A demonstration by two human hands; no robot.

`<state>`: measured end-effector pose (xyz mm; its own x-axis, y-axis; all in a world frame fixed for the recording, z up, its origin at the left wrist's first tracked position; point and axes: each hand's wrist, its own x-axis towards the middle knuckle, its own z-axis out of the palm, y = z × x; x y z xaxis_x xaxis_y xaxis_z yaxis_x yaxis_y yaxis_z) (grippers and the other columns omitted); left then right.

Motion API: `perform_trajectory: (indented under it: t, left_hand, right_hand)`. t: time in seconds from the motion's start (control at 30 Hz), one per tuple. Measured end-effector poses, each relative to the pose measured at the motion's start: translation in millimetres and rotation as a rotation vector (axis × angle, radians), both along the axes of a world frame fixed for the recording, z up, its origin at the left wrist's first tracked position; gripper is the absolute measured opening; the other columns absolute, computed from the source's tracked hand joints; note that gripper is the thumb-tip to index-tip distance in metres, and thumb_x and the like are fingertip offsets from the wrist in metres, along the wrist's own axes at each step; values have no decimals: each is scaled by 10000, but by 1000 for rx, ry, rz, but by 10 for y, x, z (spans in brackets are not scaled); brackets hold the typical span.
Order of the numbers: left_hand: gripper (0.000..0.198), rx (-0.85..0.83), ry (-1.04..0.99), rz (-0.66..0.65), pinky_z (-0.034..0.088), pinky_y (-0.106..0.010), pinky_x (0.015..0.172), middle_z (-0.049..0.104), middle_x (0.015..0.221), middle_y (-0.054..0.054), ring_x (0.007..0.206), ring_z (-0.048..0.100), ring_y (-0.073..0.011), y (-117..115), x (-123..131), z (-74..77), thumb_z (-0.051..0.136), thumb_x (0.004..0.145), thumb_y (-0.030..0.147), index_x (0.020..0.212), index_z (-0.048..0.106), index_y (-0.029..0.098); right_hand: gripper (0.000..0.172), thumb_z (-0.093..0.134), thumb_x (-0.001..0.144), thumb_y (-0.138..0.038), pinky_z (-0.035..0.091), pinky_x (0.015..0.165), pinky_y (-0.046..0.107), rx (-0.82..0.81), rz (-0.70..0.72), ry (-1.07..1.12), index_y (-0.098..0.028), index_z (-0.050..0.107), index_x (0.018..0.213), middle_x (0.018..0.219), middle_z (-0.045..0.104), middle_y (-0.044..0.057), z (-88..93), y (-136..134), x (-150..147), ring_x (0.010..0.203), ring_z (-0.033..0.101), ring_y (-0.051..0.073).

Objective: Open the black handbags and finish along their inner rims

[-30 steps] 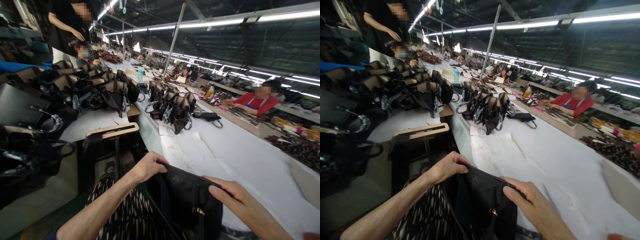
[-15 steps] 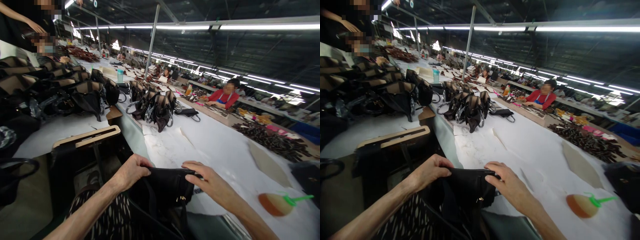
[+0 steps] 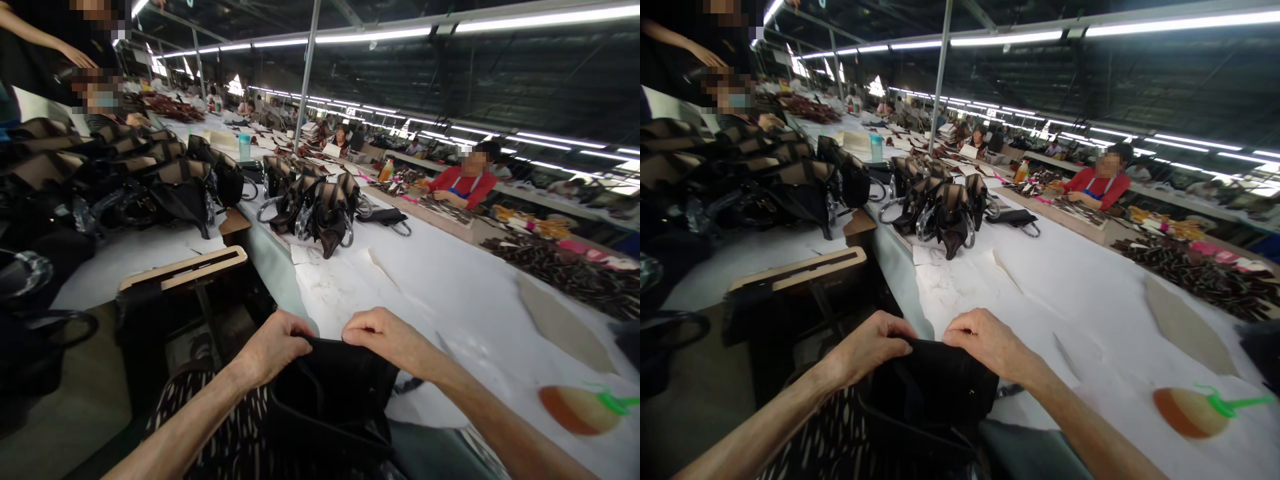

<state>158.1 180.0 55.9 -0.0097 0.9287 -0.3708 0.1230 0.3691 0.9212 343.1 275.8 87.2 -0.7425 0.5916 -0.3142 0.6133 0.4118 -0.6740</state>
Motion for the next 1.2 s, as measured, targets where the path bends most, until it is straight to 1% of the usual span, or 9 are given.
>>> perform_trajectory:
  t: [0.13,0.33,0.57,0.73,0.87,0.93,1.0,1.1,1.2]
  left_hand:
    - [200,-14,-31,-13,314,-194,451,544,518,18,476,439,-90,12,-24,-71,512,600,152,701,680,108]
    - [195,-37,-33,-25,293,-201,449,532,500,27,463,418,-86,20,-48,-153,540,592,185,696,686,108]
    - [198,-94,-144,-2,338,-215,493,587,552,15,495,468,-98,22,-110,-296,595,566,205,714,694,118]
    - [192,-109,-202,11,348,-212,505,591,565,9,503,470,-93,24,-120,-390,596,578,179,731,691,111]
    - [182,-79,-194,-4,335,-202,505,592,571,16,508,459,-82,14,-107,-384,583,592,168,726,693,115]
    - [175,-81,-184,-7,327,-201,498,585,564,20,503,449,-80,9,-102,-378,588,591,170,719,694,115]
    - [178,-82,-183,-1,328,-198,502,587,574,21,512,451,-78,5,-98,-381,597,589,170,728,694,116]
    - [191,-93,-202,2,345,-201,522,598,595,17,532,470,-84,3,-95,-396,614,581,169,746,694,117]
    - [190,-134,-236,4,355,-212,521,598,581,13,515,476,-89,-1,-92,-410,625,573,174,740,693,115]
  right_hand:
    - [262,475,808,-314,273,455,203,-15,24,-51,-146,588,643,546,432,-44,-86,35,-19,512,365,86]
    - [276,447,816,-302,302,493,196,74,75,-111,-156,527,596,549,454,-49,-161,58,-49,547,408,90]
    - [295,430,836,-302,301,501,204,62,61,-91,-164,526,594,551,455,-40,-293,26,-88,564,406,104]
    - [275,398,867,-271,355,627,234,61,135,11,-184,630,749,707,597,-6,-249,-44,-156,672,494,139]
    - [235,468,836,-303,332,585,226,62,173,-72,-192,622,696,634,552,-25,-201,-56,-175,623,465,123]
    - [279,478,818,-332,293,504,219,15,160,-136,-178,563,602,543,450,-41,-212,-16,-171,538,395,101]
    - [298,474,804,-353,250,439,216,-121,160,-182,-172,522,573,506,366,-51,-242,55,-172,485,334,89]
    - [232,492,774,-351,236,410,207,-334,176,-210,-169,564,650,511,377,-52,-298,169,-194,469,335,86]
    - [210,510,752,-348,222,405,204,-391,153,-218,-165,565,665,502,381,-52,-339,211,-221,455,328,80]
